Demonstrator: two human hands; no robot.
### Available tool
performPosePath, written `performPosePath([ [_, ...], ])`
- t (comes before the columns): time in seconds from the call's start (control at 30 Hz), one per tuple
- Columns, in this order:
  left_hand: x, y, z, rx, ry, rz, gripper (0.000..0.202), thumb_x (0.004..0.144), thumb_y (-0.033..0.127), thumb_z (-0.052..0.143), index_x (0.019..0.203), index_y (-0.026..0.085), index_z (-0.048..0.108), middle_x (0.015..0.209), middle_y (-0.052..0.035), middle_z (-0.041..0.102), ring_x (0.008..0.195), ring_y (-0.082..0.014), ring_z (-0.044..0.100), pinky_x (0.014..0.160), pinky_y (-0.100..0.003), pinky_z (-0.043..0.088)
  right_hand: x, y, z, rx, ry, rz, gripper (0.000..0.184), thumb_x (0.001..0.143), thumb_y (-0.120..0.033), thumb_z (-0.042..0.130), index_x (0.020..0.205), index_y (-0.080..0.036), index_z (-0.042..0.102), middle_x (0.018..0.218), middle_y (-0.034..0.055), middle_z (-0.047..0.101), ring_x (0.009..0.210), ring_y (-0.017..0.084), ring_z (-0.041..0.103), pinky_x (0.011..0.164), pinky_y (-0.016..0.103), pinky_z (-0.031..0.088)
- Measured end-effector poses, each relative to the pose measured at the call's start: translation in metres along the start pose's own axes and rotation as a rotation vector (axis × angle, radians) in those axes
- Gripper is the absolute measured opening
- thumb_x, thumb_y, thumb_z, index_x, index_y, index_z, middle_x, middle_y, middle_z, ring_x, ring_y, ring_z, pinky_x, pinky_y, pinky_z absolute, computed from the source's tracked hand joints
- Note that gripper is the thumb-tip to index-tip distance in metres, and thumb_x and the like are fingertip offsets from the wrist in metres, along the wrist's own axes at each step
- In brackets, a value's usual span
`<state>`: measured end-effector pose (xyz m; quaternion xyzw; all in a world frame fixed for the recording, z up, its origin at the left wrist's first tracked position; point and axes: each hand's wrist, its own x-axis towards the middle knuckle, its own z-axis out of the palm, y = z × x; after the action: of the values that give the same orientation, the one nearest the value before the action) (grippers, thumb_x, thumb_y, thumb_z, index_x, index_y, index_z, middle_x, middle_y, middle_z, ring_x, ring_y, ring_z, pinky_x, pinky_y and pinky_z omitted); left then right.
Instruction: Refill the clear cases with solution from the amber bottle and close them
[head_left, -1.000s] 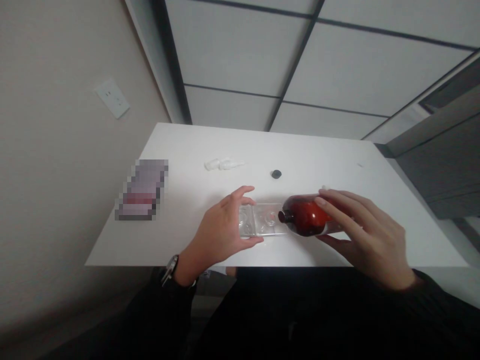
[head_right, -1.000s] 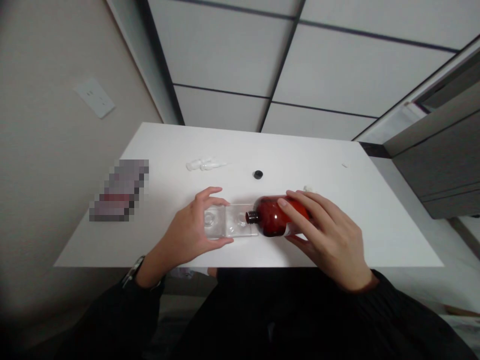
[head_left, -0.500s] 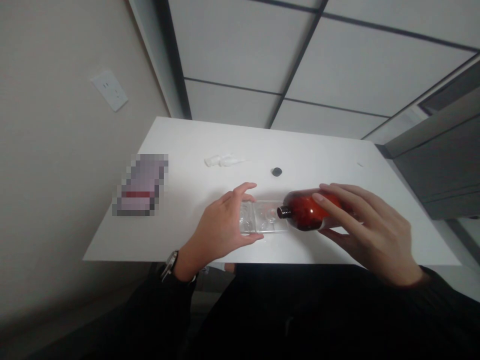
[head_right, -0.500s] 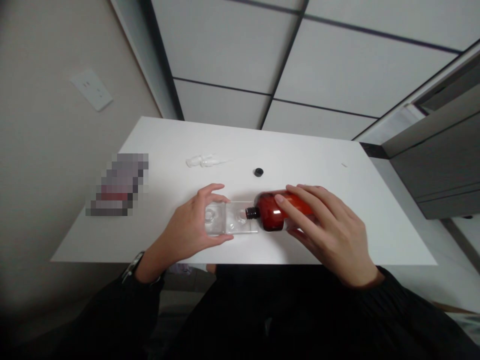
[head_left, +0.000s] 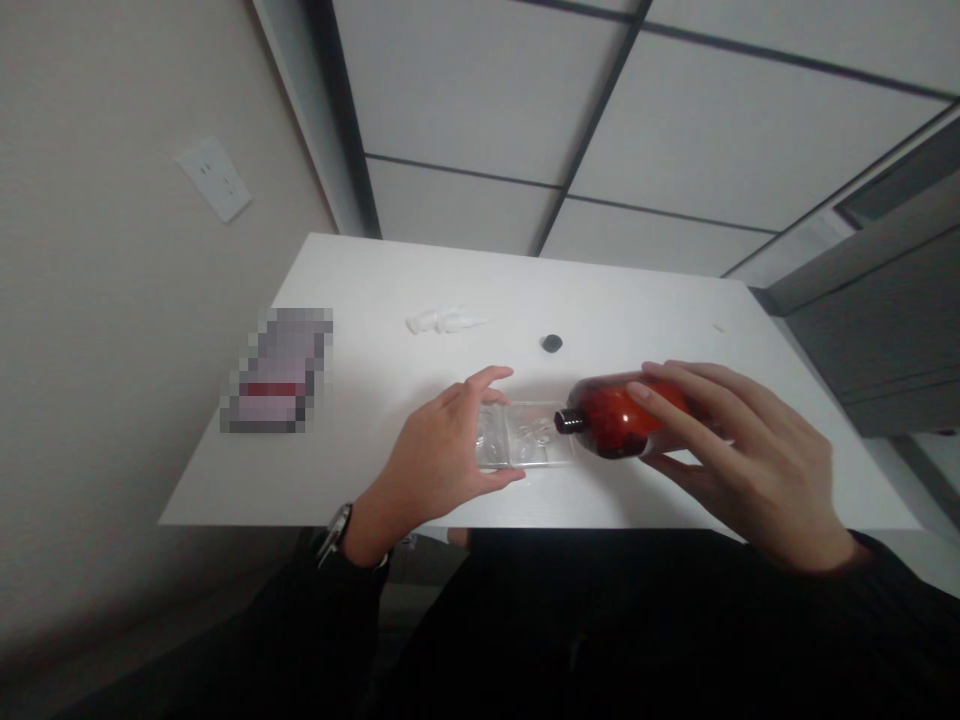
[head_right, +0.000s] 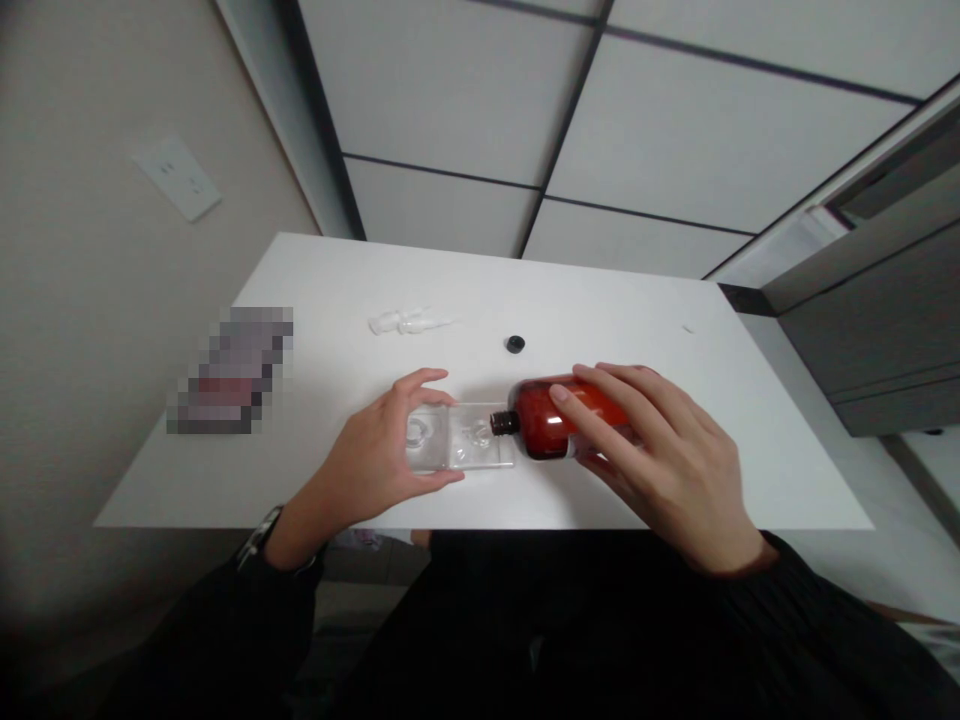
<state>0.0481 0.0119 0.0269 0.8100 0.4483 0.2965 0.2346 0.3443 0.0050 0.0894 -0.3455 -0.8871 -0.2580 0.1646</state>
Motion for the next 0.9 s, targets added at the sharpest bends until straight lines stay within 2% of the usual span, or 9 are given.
performPosePath([
  [0.47,-0.0008,0.0006,-0.0021,0.003,-0.010,-0.013,0.093,0.073,0.030,0.091,0.147,0.026,0.033,0.133,-0.0106,0.070,0.124,-0.0306,0.068,0.105,-0.047,0.054,-0.0010,0.0019,-0.0011,-0.010,-0.013,-0.012,0.078,0.088,-0.015,0.079,0.157,-0.019,0.044,0.130,0.0211,0.071,0.112,0.038,0.071,0.087,0.051,0.063],
  [0.9,0.0000,0.0007,-0.0046,0.012,-0.038,-0.029,0.088,0.074,0.030,0.090,0.145,0.027,0.039,0.131,-0.0092,0.071,0.120,-0.0312,0.069,0.101,-0.047,0.055,-0.0018,0.0053,-0.0030,-0.001,-0.029,-0.007,0.084,0.090,-0.015,0.077,0.163,-0.024,0.036,0.135,0.0192,0.069,0.118,0.036,0.068,0.095,0.052,0.061],
])
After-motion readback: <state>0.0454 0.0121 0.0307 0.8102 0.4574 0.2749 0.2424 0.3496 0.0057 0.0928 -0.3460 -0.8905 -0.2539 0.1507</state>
